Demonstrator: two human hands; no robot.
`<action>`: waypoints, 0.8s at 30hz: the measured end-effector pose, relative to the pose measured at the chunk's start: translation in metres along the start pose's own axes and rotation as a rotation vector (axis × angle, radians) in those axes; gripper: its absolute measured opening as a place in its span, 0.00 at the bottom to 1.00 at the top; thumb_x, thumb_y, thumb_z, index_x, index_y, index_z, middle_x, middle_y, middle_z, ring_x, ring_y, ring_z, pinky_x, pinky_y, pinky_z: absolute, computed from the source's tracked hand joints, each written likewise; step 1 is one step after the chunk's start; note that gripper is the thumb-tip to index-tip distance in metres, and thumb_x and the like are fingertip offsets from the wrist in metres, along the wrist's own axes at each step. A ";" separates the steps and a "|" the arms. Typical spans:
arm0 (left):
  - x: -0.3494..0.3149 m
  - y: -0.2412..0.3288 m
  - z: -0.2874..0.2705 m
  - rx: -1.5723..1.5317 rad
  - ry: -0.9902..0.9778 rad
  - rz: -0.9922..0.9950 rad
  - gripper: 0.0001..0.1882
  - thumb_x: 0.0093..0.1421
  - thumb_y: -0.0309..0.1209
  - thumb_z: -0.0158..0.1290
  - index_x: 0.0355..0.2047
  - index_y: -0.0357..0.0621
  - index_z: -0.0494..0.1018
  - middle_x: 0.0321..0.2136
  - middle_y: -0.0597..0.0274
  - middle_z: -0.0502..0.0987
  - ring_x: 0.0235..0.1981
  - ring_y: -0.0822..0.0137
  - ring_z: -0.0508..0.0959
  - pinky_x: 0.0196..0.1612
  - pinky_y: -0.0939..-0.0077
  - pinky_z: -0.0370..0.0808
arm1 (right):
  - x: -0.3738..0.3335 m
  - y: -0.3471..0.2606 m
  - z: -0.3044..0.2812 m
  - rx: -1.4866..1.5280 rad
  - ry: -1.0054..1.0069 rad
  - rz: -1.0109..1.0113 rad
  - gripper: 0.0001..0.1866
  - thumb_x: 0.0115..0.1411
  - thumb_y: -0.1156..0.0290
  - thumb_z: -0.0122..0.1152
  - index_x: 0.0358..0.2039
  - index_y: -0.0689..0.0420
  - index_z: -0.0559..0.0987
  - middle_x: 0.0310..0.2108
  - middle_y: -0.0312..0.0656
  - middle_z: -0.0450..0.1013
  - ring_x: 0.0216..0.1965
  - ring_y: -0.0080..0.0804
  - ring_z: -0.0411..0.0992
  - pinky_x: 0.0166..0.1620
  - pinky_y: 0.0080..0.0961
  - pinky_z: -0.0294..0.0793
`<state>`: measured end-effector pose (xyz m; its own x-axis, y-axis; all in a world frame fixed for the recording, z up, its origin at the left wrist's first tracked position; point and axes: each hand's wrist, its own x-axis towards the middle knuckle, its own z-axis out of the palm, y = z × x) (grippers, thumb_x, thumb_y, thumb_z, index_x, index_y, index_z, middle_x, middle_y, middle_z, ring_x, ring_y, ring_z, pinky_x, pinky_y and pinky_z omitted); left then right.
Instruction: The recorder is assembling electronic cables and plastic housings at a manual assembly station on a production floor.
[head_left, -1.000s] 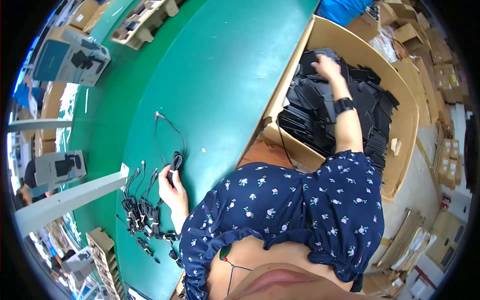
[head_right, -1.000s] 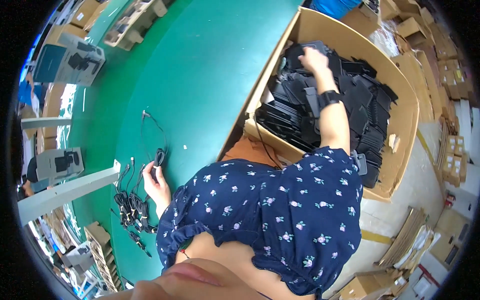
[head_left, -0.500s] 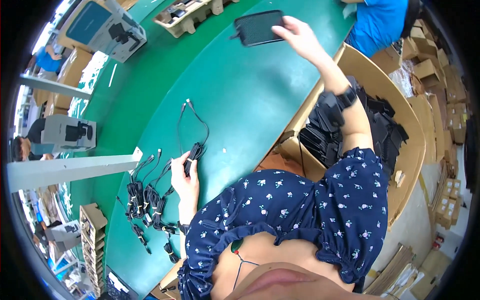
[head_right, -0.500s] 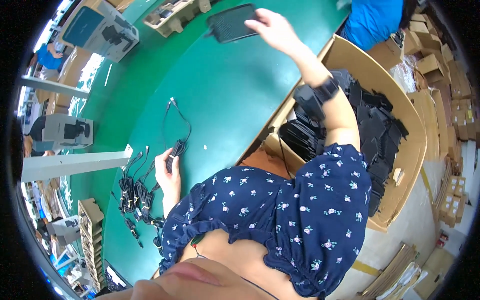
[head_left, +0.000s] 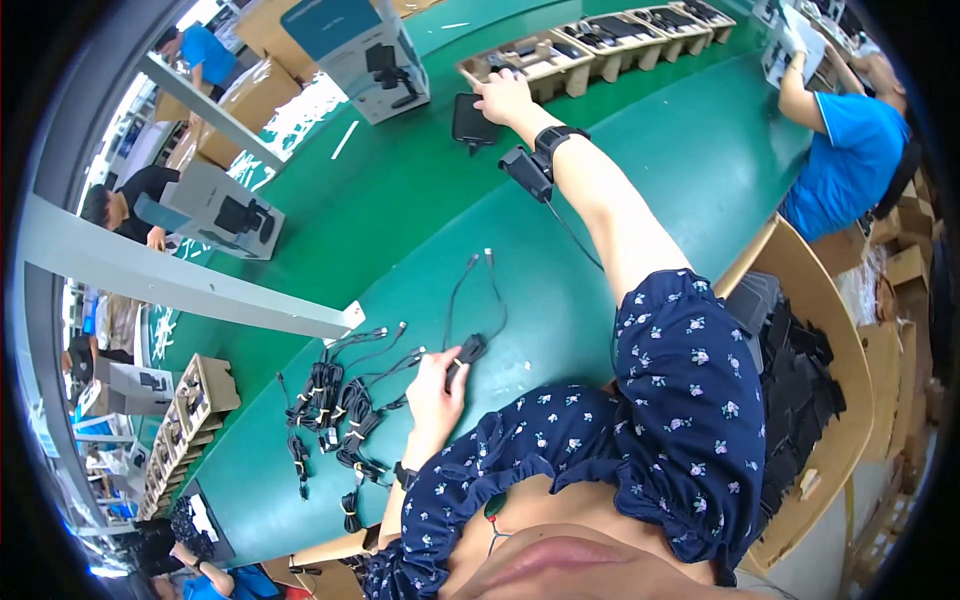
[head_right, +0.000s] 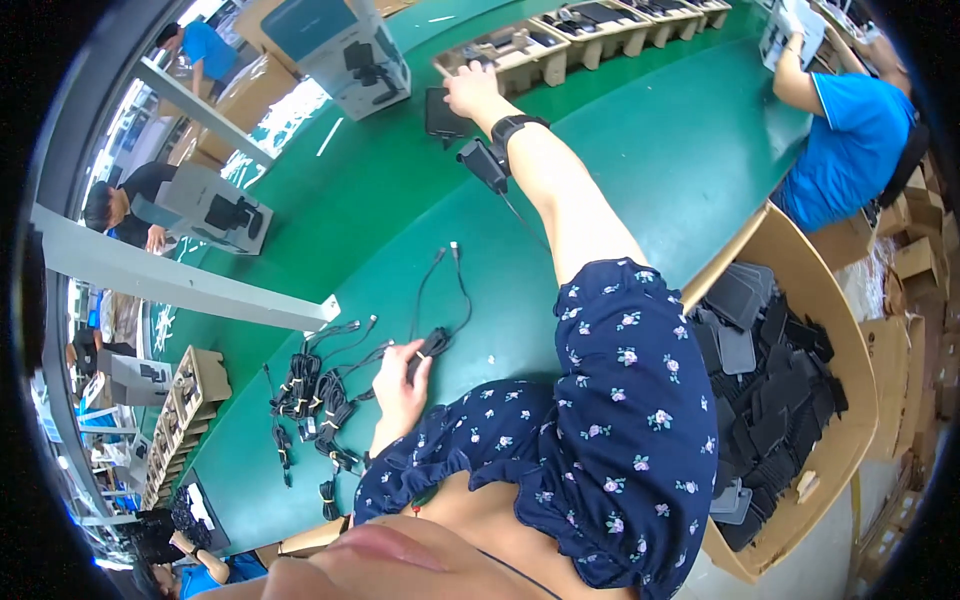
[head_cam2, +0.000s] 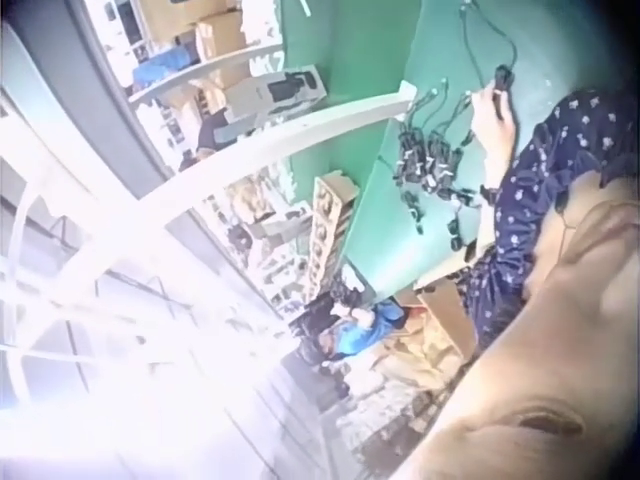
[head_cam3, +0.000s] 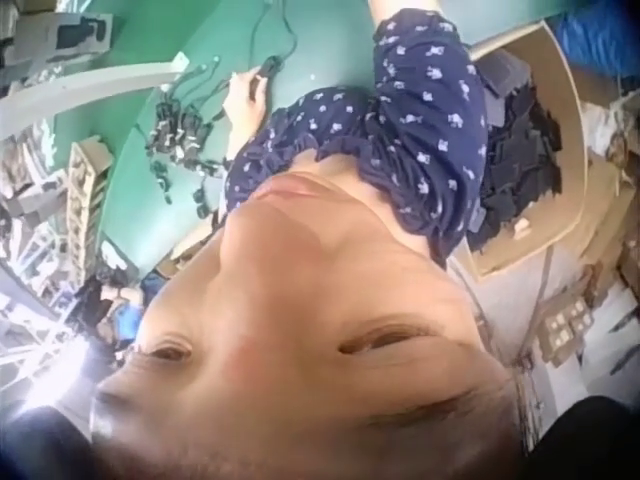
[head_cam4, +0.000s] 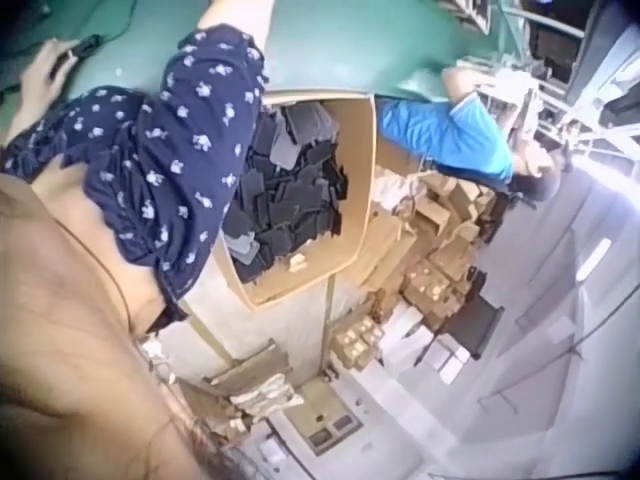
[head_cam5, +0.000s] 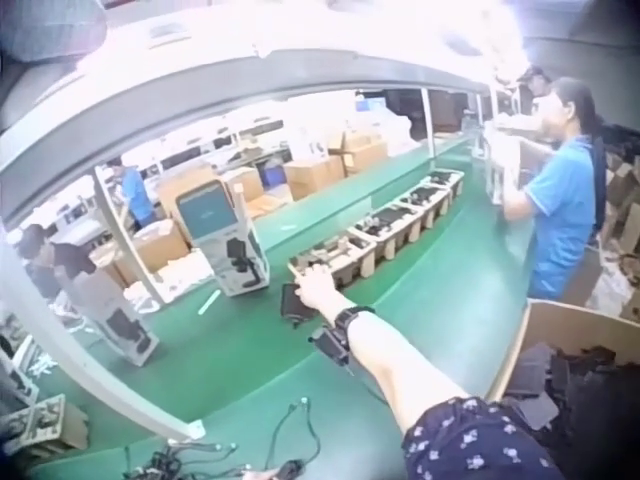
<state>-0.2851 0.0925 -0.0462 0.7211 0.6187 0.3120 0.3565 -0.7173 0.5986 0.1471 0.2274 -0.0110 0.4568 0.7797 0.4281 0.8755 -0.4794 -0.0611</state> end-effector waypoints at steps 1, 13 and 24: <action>0.000 0.002 0.002 -0.015 -0.002 0.000 0.14 0.50 0.26 0.58 0.39 0.42 0.73 0.29 0.53 0.73 0.29 0.55 0.75 0.33 0.70 0.72 | 0.002 0.001 0.003 -0.032 0.021 -0.011 0.15 0.53 0.57 0.58 0.40 0.46 0.78 0.40 0.39 0.70 0.49 0.38 0.65 0.49 0.45 0.60; 0.004 0.002 -0.003 -0.091 -0.008 -0.037 0.14 0.49 0.26 0.58 0.38 0.42 0.74 0.28 0.56 0.72 0.29 0.57 0.74 0.33 0.71 0.71 | -0.040 -0.107 -0.020 0.379 0.044 -0.059 0.14 0.56 0.60 0.51 0.36 0.57 0.74 0.38 0.46 0.73 0.39 0.42 0.73 0.42 0.49 0.65; 0.000 0.002 -0.005 -0.110 -0.020 0.060 0.13 0.51 0.31 0.57 0.38 0.47 0.73 0.30 0.62 0.72 0.28 0.60 0.76 0.29 0.71 0.73 | -0.060 -0.139 -0.119 0.709 0.098 -0.185 0.14 0.56 0.62 0.51 0.44 0.47 0.72 0.30 0.44 0.75 0.32 0.41 0.75 0.34 0.36 0.72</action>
<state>-0.2875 0.0923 -0.0410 0.7516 0.5679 0.3355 0.2452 -0.7127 0.6572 -0.0209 0.1998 0.0793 0.3052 0.7670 0.5644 0.8437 0.0571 -0.5338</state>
